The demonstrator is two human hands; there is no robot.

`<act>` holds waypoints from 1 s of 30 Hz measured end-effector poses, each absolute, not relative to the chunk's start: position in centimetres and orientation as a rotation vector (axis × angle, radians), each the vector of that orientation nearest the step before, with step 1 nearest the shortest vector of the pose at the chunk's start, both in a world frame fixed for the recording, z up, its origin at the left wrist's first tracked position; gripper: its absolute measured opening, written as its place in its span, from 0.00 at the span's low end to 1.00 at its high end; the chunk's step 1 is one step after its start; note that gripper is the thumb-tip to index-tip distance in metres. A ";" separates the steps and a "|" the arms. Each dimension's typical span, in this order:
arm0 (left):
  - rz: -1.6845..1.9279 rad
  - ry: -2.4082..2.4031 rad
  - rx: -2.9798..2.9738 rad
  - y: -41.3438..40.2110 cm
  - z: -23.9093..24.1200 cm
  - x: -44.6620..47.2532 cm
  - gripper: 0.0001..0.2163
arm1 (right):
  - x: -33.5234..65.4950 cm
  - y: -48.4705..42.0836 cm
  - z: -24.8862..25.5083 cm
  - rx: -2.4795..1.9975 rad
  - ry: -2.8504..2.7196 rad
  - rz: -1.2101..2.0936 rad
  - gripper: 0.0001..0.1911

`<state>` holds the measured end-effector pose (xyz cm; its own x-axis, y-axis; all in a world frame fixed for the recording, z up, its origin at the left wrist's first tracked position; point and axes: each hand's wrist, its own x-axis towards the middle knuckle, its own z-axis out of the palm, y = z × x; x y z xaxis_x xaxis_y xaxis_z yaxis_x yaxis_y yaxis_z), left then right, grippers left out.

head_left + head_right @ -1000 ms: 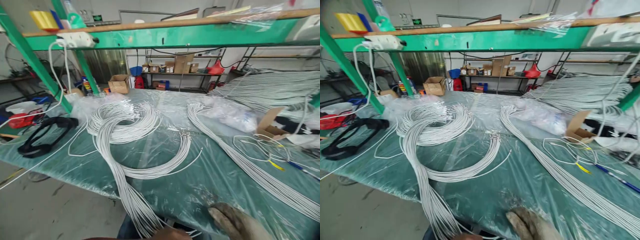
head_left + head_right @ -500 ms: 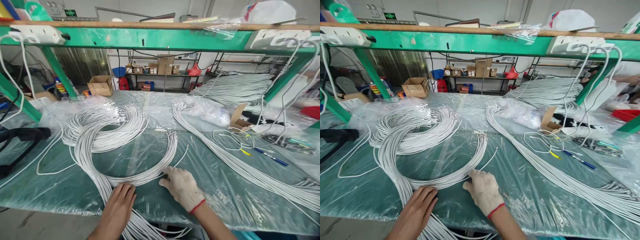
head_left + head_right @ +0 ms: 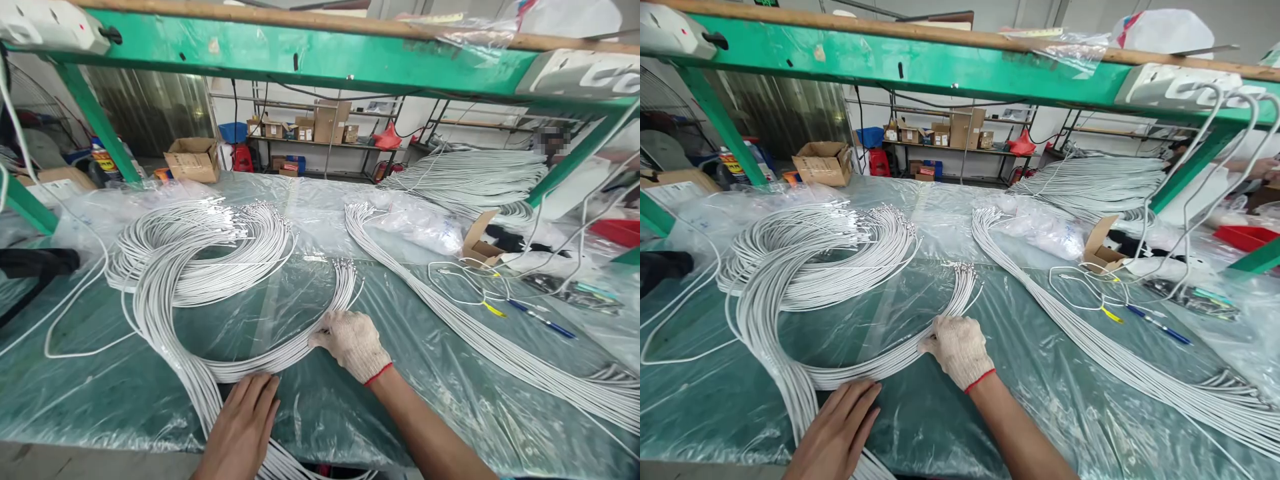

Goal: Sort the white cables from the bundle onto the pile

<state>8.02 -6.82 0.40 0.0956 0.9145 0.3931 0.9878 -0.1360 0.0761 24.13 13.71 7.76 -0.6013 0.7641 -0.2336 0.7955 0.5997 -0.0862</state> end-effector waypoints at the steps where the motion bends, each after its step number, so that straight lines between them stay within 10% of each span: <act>1: -0.537 -1.926 -2.177 -6.8 0.3 8.0 0.19 | 24.0 13.8 7.7 1.292 2.651 -0.253 0.28; 30: -0.356 -1.993 -2.149 -3.9 1.2 8.5 0.16 | 32.8 11.6 5.4 1.621 2.861 -0.795 0.26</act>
